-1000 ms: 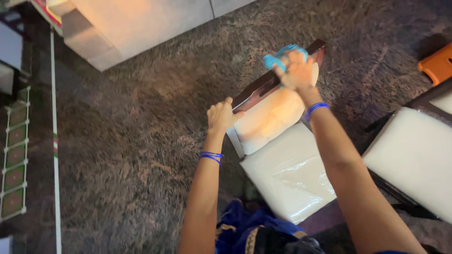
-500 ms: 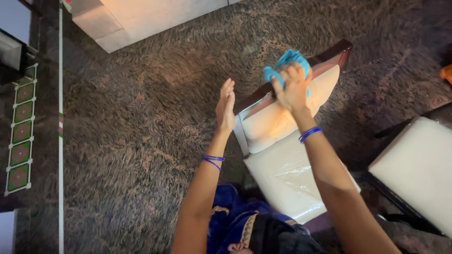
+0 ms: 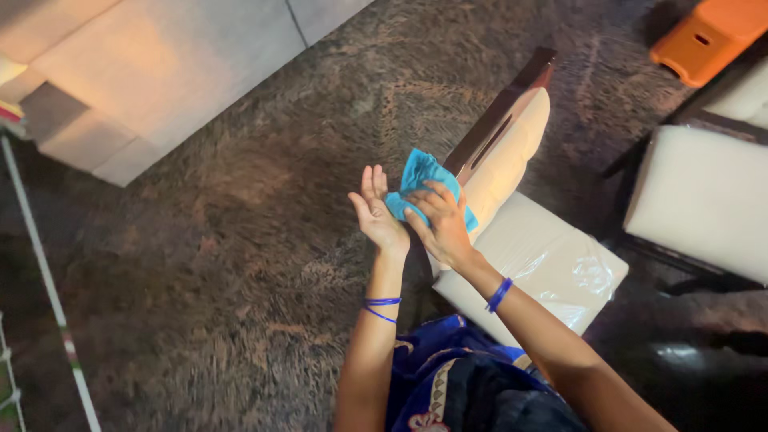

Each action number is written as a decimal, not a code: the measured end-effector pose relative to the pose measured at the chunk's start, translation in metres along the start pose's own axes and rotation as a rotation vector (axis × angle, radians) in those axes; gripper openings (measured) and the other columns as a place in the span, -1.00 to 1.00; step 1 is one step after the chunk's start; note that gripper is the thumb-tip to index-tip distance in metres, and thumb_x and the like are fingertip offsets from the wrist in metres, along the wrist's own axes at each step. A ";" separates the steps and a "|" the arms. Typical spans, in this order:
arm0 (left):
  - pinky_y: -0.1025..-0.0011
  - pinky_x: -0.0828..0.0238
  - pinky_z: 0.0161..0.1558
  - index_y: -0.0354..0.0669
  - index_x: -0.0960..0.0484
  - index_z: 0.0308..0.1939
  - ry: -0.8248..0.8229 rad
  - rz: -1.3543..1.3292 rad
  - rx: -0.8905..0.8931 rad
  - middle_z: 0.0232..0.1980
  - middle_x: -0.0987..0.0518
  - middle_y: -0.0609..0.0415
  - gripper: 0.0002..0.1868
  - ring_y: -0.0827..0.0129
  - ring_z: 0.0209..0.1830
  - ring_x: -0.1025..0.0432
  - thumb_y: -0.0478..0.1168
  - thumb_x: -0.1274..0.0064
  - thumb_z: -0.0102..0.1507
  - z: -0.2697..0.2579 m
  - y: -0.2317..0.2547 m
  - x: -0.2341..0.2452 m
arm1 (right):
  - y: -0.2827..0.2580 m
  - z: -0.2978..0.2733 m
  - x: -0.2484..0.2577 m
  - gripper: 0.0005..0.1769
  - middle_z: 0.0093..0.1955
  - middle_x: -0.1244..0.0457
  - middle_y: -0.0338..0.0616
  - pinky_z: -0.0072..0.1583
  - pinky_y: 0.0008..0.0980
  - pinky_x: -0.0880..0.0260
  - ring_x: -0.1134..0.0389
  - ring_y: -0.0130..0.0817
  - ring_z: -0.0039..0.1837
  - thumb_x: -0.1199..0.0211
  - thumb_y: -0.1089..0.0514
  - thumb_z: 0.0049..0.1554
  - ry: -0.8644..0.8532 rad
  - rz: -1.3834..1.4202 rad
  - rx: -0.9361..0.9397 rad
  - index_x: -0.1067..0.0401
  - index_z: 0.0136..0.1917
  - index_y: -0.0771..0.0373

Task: The person wipes the wooden frame and cushioned seat of a dining chair using a blue cloth. They clean the backrest, sides, and seat, then move to another chair to continue wiping the frame and seat.

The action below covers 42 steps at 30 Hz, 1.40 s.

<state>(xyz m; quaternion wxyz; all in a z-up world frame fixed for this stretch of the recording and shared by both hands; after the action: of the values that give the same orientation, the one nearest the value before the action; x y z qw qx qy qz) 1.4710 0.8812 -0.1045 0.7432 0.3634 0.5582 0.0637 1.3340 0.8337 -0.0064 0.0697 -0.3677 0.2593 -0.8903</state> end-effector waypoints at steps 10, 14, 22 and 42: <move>0.05 0.24 0.62 -0.33 -0.29 0.50 -0.241 0.142 0.101 0.60 -0.24 -0.25 -0.12 -0.01 0.65 -0.04 0.38 0.57 0.50 0.035 -0.002 -0.015 | 0.017 0.008 0.002 -0.62 0.27 -0.31 -0.21 0.36 0.14 -0.04 -0.20 -0.19 0.45 -0.28 -0.04 0.19 -0.052 -0.214 -0.099 -0.53 0.21 0.16; 0.17 0.13 0.49 -0.22 -0.25 0.47 -0.248 0.415 0.252 0.56 -0.24 -0.11 -0.17 0.16 0.58 -0.08 0.33 0.60 0.40 0.036 -0.024 -0.032 | 0.063 0.039 0.018 -0.62 0.39 -0.26 -0.18 0.42 0.19 0.00 -0.10 -0.10 0.56 -0.29 -0.05 0.20 0.019 -0.353 -0.052 -0.54 0.21 0.16; 0.17 -0.18 0.43 -0.38 -0.34 0.38 -0.308 0.830 -0.064 0.43 -0.38 -0.27 -0.32 -0.01 0.44 -0.30 0.17 0.44 0.51 0.021 -0.018 -0.077 | 0.109 0.065 0.031 -0.62 0.39 -0.26 -0.12 0.44 0.29 0.03 -0.10 -0.05 0.54 -0.22 -0.05 0.25 -0.076 -0.288 -0.156 -0.55 0.20 0.23; -0.33 0.31 0.44 -0.24 0.08 0.59 -0.753 1.791 0.000 0.59 -0.08 -0.30 -0.12 -0.11 0.62 0.05 0.26 0.27 0.39 -0.001 -0.030 -0.109 | 0.172 0.108 0.061 -0.64 0.34 -0.28 -0.22 0.33 0.18 -0.02 -0.16 -0.17 0.46 -0.19 -0.08 0.22 -0.042 -0.216 -0.247 -0.57 0.15 0.13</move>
<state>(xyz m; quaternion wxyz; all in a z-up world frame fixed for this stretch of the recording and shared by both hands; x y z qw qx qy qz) 1.4207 0.8052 -0.0376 0.5495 0.6503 -0.1996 0.4851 1.3532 0.6225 0.0076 -0.0667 -0.4178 0.3242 -0.8461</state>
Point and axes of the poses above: each hand's wrist, its own z-axis towards the middle knuckle, its own x-axis out of the back of the hand, y = z × x, the point moved 8 cm from there along z, towards the middle knuckle
